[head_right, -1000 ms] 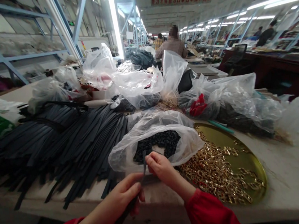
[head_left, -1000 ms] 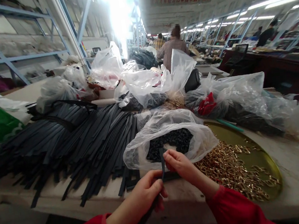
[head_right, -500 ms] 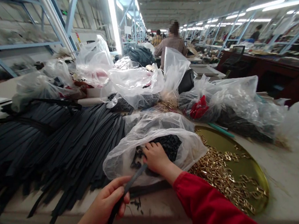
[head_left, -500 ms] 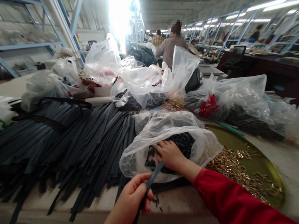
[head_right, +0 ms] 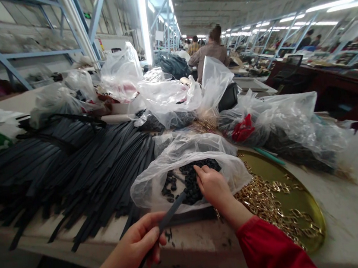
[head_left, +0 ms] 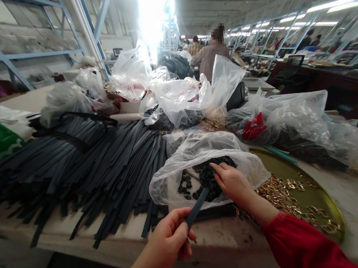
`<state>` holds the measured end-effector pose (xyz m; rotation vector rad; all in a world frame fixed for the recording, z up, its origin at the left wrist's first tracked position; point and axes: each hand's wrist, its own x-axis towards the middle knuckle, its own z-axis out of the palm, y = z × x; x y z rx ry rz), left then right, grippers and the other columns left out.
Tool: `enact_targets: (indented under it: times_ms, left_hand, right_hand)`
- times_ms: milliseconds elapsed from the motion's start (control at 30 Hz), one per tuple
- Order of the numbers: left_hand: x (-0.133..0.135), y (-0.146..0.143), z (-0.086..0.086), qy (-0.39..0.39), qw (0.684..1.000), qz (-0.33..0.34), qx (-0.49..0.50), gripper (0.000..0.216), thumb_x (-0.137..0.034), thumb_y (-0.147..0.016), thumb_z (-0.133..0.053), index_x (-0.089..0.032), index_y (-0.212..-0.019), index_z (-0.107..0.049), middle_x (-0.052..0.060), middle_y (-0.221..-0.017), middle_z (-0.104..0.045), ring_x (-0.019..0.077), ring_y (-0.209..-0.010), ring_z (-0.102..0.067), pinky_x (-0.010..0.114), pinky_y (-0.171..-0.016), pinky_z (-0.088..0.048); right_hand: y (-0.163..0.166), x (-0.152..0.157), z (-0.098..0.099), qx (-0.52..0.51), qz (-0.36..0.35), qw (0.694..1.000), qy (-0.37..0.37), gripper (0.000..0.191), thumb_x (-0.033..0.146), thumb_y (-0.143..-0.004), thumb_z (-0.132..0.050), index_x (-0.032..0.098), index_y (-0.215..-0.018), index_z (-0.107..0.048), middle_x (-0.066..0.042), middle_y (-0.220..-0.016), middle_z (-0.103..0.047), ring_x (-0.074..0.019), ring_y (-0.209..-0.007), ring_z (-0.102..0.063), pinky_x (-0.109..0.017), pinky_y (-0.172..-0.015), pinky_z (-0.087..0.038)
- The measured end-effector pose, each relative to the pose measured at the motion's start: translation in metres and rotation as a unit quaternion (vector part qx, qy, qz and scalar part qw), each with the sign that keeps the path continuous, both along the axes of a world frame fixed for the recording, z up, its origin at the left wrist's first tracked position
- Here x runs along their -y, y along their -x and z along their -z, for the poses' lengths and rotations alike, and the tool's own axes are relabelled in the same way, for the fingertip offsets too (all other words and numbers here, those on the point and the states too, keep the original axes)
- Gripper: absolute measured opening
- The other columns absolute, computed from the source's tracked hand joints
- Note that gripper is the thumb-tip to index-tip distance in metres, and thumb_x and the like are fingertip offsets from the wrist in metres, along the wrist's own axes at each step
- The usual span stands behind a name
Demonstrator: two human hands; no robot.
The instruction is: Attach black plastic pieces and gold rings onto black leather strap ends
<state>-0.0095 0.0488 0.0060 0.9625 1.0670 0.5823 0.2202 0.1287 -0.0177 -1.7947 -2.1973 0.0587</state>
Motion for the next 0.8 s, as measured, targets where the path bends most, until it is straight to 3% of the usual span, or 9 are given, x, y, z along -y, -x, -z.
enact_targets:
  times_ms: [67, 133, 267, 333, 433, 500, 633, 733, 800]
  left_hand:
    - [0.005, -0.001, -0.002, -0.003, 1.000, -0.001, -0.010, 0.037, -0.028, -0.074, -0.044, -0.014, -0.108, -0.046, -0.003, -0.065, -0.056, 0.0037, -0.038, -0.046, 0.015, -0.036, -0.030]
    - [0.009, -0.002, -0.004, -0.009, 1.000, 0.002, -0.020, 0.036, -0.027, -0.074, -0.043, -0.014, -0.108, -0.047, -0.003, -0.066, -0.055, 0.0037, -0.038, -0.045, 0.015, -0.036, -0.030]
    - [0.018, -0.004, -0.002, -0.053, 0.997, 0.036, -0.045, 0.037, -0.025, -0.077, -0.041, -0.016, -0.112, -0.046, -0.001, -0.072, -0.056, 0.0050, -0.042, -0.046, 0.016, -0.039, -0.031]
    - [0.021, -0.004, 0.000, -0.110, 0.988, 0.060, -0.089, 0.036, -0.024, -0.078, -0.041, -0.018, -0.112, -0.049, 0.001, -0.077, -0.058, 0.0083, -0.050, -0.051, 0.018, -0.045, -0.038]
    - [0.027, -0.003, 0.000, -0.223, 0.955, 0.084, -0.175, 0.035, -0.021, -0.079, -0.041, -0.023, -0.110, -0.057, 0.004, -0.090, -0.062, 0.0159, -0.076, -0.057, 0.026, -0.070, -0.044]
    - [0.030, -0.003, -0.002, -0.245, 0.946, 0.087, -0.193, 0.035, -0.023, -0.080, -0.043, -0.025, -0.112, -0.057, 0.005, -0.099, -0.062, 0.0184, -0.089, -0.055, 0.028, -0.082, -0.041]
    - [0.033, -0.007, -0.006, -0.070, 0.991, 0.086, -0.074, 0.033, -0.040, -0.080, -0.046, -0.018, -0.103, -0.056, 0.002, -0.080, -0.062, 0.0134, -0.067, -0.055, 0.024, -0.062, -0.042]
    - [0.033, -0.012, -0.007, 0.077, 0.995, 0.066, 0.027, 0.027, -0.041, -0.074, -0.054, -0.017, -0.083, -0.050, -0.005, -0.062, -0.052, 0.0067, -0.048, -0.047, 0.017, -0.045, -0.035]
    - [0.033, -0.015, -0.007, 0.111, 0.992, 0.044, 0.033, 0.024, -0.037, -0.071, -0.057, -0.018, -0.078, -0.046, -0.007, -0.059, -0.050, 0.0050, -0.044, -0.046, 0.015, -0.040, -0.033]
  right_hand:
    - [0.002, 0.006, -0.001, -0.105, 0.015, 0.994, 0.014, 0.033, 0.015, -0.079, -0.035, 0.014, -0.105, -0.055, -0.010, -0.091, -0.059, -0.0208, -0.080, -0.055, -0.033, -0.071, -0.041]
    - [0.007, 0.019, -0.003, -0.269, 0.044, 0.960, 0.066, 0.023, 0.013, -0.074, -0.036, 0.016, -0.088, -0.054, -0.004, -0.076, -0.057, -0.0161, -0.066, -0.053, -0.029, -0.061, -0.040]
    - [0.022, 0.053, -0.007, -0.558, 0.097, 0.787, 0.243, 0.006, 0.024, -0.075, -0.042, 0.019, -0.077, -0.045, 0.007, -0.050, -0.039, -0.0085, -0.043, -0.036, -0.022, -0.044, -0.029]
    - [0.030, 0.069, -0.006, -0.623, 0.098, 0.726, 0.274, 0.021, 0.039, -0.075, -0.049, 0.019, -0.074, -0.044, 0.008, -0.049, -0.037, -0.0068, -0.042, -0.033, -0.021, -0.043, -0.027]
    - [0.039, 0.083, -0.002, -0.665, 0.096, 0.690, 0.270, 0.033, 0.049, -0.070, -0.057, 0.019, -0.070, -0.042, 0.010, -0.045, -0.034, -0.0051, -0.038, -0.028, -0.020, -0.040, -0.021]
    - [0.042, 0.089, 0.001, -0.674, 0.086, 0.685, 0.263, 0.031, 0.046, -0.070, -0.059, 0.019, -0.071, -0.044, 0.011, -0.042, -0.033, -0.0052, -0.037, -0.028, -0.020, -0.041, -0.020]
    - [0.046, 0.102, 0.003, -0.694, 0.040, 0.666, 0.270, 0.025, 0.041, -0.073, -0.058, 0.018, -0.077, -0.048, 0.009, -0.045, -0.038, -0.0059, -0.041, -0.032, -0.020, -0.044, -0.025]
    - [0.050, 0.111, 0.003, -0.719, 0.030, 0.632, 0.288, 0.024, 0.041, -0.075, -0.056, 0.018, -0.083, -0.051, 0.009, -0.048, -0.039, -0.0057, -0.042, -0.033, -0.019, -0.043, -0.026]
    - [0.050, 0.114, 0.003, -0.735, 0.058, 0.612, 0.285, 0.030, 0.045, -0.076, -0.055, 0.018, -0.088, -0.054, 0.006, -0.054, -0.043, -0.0059, -0.044, -0.035, -0.019, -0.043, -0.028]
